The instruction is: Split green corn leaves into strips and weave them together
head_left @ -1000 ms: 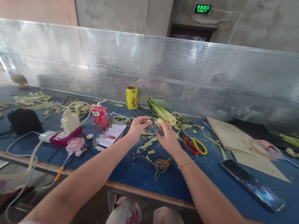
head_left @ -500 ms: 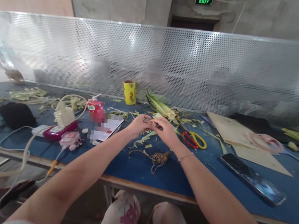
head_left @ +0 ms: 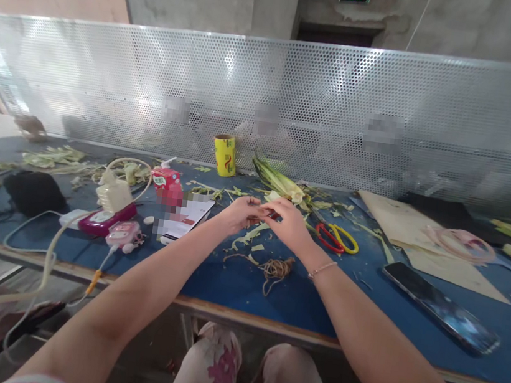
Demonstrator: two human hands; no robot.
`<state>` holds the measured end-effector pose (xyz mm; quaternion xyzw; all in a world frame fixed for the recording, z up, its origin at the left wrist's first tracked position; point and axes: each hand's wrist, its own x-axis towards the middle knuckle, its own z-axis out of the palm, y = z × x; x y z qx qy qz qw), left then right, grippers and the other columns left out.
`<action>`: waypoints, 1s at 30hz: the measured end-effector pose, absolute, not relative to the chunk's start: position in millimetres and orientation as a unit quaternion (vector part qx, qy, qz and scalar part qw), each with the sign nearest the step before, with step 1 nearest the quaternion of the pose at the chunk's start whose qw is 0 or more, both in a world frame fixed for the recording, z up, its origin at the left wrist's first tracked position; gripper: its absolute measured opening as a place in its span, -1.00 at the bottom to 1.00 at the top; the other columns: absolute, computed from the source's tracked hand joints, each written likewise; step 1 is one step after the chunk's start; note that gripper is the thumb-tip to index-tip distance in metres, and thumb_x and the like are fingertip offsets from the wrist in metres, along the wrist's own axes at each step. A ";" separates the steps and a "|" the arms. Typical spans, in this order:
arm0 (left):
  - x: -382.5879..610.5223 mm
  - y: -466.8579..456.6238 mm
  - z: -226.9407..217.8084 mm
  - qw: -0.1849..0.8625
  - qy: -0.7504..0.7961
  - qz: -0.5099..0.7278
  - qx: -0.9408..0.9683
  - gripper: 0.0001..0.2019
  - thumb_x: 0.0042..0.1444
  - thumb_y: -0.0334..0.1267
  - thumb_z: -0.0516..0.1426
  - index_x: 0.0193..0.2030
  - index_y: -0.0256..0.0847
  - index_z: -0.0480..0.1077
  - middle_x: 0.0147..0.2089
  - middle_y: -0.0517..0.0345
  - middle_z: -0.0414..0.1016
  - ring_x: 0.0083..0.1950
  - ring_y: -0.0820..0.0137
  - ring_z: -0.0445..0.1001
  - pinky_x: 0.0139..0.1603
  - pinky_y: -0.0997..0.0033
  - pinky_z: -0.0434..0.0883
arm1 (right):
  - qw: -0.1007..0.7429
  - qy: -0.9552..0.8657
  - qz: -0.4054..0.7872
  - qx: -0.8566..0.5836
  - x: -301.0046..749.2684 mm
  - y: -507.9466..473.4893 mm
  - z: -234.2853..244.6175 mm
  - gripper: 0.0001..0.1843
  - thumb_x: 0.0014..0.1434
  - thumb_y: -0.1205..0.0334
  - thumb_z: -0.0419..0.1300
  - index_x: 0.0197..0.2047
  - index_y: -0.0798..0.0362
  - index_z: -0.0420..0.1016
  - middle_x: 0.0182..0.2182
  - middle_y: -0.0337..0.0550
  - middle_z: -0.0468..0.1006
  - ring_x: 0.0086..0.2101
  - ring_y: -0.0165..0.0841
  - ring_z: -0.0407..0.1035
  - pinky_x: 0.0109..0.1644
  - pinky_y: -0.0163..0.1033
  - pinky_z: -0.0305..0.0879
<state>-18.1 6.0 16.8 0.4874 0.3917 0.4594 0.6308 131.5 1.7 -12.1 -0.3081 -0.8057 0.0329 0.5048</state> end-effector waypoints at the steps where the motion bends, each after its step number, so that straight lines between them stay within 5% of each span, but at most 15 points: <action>1: -17.9 6.2 16.5 0.628 0.397 0.456 0.490 -0.55 -0.30 -0.49 0.35 -0.34 -0.24 0.17 -0.55 0.25 0.43 -0.54 0.53 0.41 -0.42 0.51 0.29 | 0.504 -0.805 0.042 -0.311 131.2 1.2 -12.1 -0.84 0.08 0.33 0.18 -0.24 0.00 0.52 -0.32 -0.12 0.45 -0.33 -0.33 0.39 -0.22 -0.15 0.43; 4: -18.6 8.2 14.2 0.585 0.399 0.465 0.531 -0.56 -0.26 -0.47 0.31 -0.32 -0.21 0.13 -0.57 0.32 0.39 -0.54 0.53 0.39 -0.41 0.50 0.30 | 0.509 -0.792 0.103 -0.322 129.5 0.5 -13.3 -0.79 0.03 0.36 0.19 -0.21 0.01 0.48 -0.26 -0.09 0.44 -0.28 -0.32 0.40 -0.21 -0.15 0.45; 8: -21.7 12.9 9.2 0.400 0.401 0.493 0.660 -0.58 -0.23 -0.48 0.23 -0.30 -0.17 0.08 -0.52 0.38 0.37 -0.53 0.54 0.36 -0.42 0.50 0.31 | 0.519 -0.750 0.217 -0.347 126.9 2.0 -16.3 -0.70 0.03 0.31 0.16 -0.11 0.05 0.42 -0.17 -0.03 0.43 -0.20 -0.30 0.41 -0.19 -0.15 0.45; 14: -24.2 14.7 5.8 0.262 0.404 0.476 0.736 -0.63 -0.20 -0.49 0.15 -0.29 -0.15 0.06 -0.47 0.35 0.37 -0.45 0.52 0.39 -0.40 0.52 0.29 | 0.535 -0.736 0.166 -0.381 125.8 5.4 -15.5 -0.78 0.05 0.23 0.19 -0.20 0.06 0.50 -0.27 -0.05 0.50 -0.27 -0.29 0.43 -0.21 -0.15 0.43; 30: -14.4 12.2 0.2 0.352 0.391 0.509 0.681 -0.58 -0.21 -0.44 0.24 -0.32 -0.15 0.06 -0.50 0.34 0.40 -0.45 0.48 0.45 -0.34 0.43 0.37 | 0.520 -0.762 0.019 -0.384 132.8 7.9 -14.5 -0.87 0.10 0.31 0.17 -0.36 0.04 0.57 -0.41 -0.11 0.56 -0.35 -0.32 0.45 -0.24 -0.20 0.39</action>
